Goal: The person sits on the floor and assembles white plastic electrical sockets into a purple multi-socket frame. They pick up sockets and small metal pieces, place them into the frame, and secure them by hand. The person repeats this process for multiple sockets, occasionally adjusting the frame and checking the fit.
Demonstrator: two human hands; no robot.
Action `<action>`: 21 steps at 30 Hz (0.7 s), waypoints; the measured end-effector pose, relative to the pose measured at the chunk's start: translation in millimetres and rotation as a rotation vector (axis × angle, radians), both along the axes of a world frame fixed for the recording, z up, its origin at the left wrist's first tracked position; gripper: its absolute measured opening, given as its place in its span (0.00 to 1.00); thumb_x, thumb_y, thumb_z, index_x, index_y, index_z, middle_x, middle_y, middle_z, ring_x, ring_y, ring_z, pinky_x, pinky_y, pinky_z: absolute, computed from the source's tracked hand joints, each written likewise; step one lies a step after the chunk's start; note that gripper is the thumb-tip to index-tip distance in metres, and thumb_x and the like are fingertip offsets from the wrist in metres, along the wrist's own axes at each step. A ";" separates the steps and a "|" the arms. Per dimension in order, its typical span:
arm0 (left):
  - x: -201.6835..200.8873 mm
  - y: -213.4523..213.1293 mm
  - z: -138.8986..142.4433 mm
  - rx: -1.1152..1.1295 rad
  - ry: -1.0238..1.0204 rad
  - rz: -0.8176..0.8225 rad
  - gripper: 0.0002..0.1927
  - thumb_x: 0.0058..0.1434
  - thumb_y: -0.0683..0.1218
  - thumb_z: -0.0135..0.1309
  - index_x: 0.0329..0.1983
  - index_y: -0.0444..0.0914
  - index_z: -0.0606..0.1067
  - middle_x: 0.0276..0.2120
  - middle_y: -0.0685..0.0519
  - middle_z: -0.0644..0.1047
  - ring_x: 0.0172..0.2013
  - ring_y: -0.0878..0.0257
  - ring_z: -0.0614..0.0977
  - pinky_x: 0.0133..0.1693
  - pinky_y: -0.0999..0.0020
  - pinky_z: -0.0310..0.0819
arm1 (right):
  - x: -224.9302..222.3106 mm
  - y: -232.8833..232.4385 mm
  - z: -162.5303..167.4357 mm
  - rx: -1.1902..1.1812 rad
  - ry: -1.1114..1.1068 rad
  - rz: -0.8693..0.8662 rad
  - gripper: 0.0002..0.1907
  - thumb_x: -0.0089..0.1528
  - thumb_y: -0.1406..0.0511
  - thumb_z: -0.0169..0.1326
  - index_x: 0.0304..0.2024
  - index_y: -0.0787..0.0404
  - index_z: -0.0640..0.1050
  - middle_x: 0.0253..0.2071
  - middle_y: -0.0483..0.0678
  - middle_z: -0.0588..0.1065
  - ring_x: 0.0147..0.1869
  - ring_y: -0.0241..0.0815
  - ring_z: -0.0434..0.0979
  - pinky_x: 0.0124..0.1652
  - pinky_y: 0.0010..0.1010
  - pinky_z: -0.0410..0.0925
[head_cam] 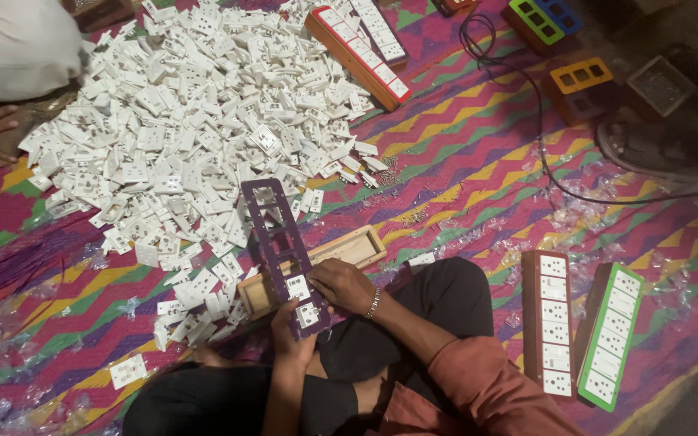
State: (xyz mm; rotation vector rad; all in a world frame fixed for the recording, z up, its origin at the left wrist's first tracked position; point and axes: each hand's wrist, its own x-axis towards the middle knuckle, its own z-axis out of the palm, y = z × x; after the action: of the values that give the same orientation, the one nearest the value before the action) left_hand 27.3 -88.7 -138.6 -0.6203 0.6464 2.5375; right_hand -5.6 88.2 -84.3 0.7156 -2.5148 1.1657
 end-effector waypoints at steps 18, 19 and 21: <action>0.0 1.4 -6.2 -0.065 0.066 -0.053 0.22 0.62 0.48 0.50 0.56 0.31 0.69 0.42 0.43 0.77 0.42 0.50 0.82 0.44 0.49 0.79 | 2.1 -0.9 -3.2 -0.137 -0.082 -0.052 0.07 0.65 0.64 0.58 0.41 0.62 0.78 0.35 0.51 0.75 0.39 0.50 0.78 0.39 0.38 0.72; 0.0 1.3 -7.3 -0.091 0.082 -0.045 0.22 0.63 0.48 0.50 0.55 0.29 0.69 0.42 0.41 0.77 0.41 0.49 0.82 0.44 0.49 0.79 | 1.9 -1.5 -3.9 -0.112 -0.088 -0.058 0.07 0.65 0.64 0.59 0.40 0.62 0.78 0.34 0.51 0.75 0.38 0.50 0.78 0.38 0.39 0.72; -0.8 1.2 -10.0 -0.092 0.092 -0.030 0.22 0.65 0.49 0.50 0.55 0.28 0.69 0.41 0.40 0.77 0.41 0.48 0.82 0.44 0.49 0.79 | 0.5 -1.5 -4.1 -0.045 -0.085 -0.070 0.09 0.65 0.62 0.60 0.38 0.62 0.78 0.32 0.51 0.75 0.37 0.50 0.78 0.38 0.39 0.71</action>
State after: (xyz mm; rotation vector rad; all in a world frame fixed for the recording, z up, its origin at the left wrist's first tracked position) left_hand 26.5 -87.5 -148.6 -0.5226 0.8023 2.5320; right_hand -5.2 86.7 -88.4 0.5736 -2.5516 1.2481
